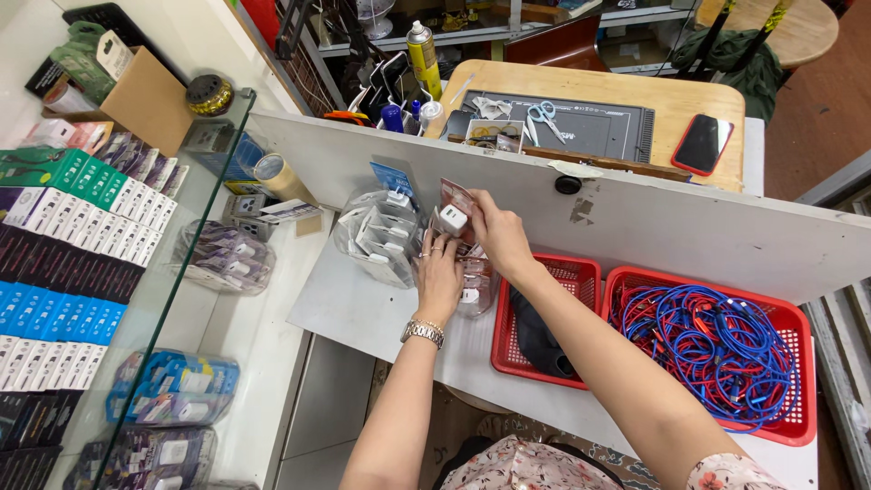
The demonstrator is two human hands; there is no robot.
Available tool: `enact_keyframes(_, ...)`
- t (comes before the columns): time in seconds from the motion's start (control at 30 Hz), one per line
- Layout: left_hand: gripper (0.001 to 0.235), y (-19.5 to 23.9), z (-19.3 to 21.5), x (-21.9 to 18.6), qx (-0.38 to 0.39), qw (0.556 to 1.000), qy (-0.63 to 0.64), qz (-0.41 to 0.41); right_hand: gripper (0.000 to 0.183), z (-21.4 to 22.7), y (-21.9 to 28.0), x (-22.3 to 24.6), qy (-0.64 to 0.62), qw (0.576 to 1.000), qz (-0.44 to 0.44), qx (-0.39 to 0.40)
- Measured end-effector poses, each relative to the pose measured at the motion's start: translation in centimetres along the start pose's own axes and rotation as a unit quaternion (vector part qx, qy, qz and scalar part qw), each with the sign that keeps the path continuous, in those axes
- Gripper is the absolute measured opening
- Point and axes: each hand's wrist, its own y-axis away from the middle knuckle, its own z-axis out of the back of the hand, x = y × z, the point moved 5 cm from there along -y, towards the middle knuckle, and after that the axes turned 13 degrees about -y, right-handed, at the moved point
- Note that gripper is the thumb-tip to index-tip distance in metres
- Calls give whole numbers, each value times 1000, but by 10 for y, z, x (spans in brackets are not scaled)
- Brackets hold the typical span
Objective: The person wipes the packaging of small electronic chargers with a dark cloth and places them into a red basket. The person handles the chargers one at a time, wiping each package before stacking them in the basket.
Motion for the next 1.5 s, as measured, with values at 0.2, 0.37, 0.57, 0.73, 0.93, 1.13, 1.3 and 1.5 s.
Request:
enact_keyframes(0.2, 55, 1, 5, 2, 2, 1000, 24, -5, 18, -19, -24, -22, 80, 994, -27, 63)
enact_keyframes(0.37, 63, -2, -3, 16, -29, 997, 64, 28, 10, -13, -34, -10, 100, 992, 63, 33)
enact_keyframes(0.57, 52, -12, -18, 32, -35, 989, 128, 59, 14, -20, -17, -17, 98, 994, 47, 19)
enact_keyframes(0.73, 52, -14, -17, 46, -41, 974, 185, 126, 12, -17, -31, -26, 132, 990, 30, 43)
enact_keyframes(0.93, 52, -14, -3, 52, -63, 968, 205, 130, 14, 3, -18, 10, 73, 996, 56, -14)
enact_keyframes(1.13, 34, -24, 6, 25, -58, 994, 90, -26, 14, 31, -20, 25, 20, 994, 67, -82)
enact_keyframes(1.3, 21, -20, 9, 23, -54, 998, 32, 15, 12, 40, -20, 22, 16, 991, 80, -106)
enact_keyframes(1.5, 23, -28, 2, 24, -68, 996, 0, 60, 12, 44, -20, 30, 1, 988, 93, -121)
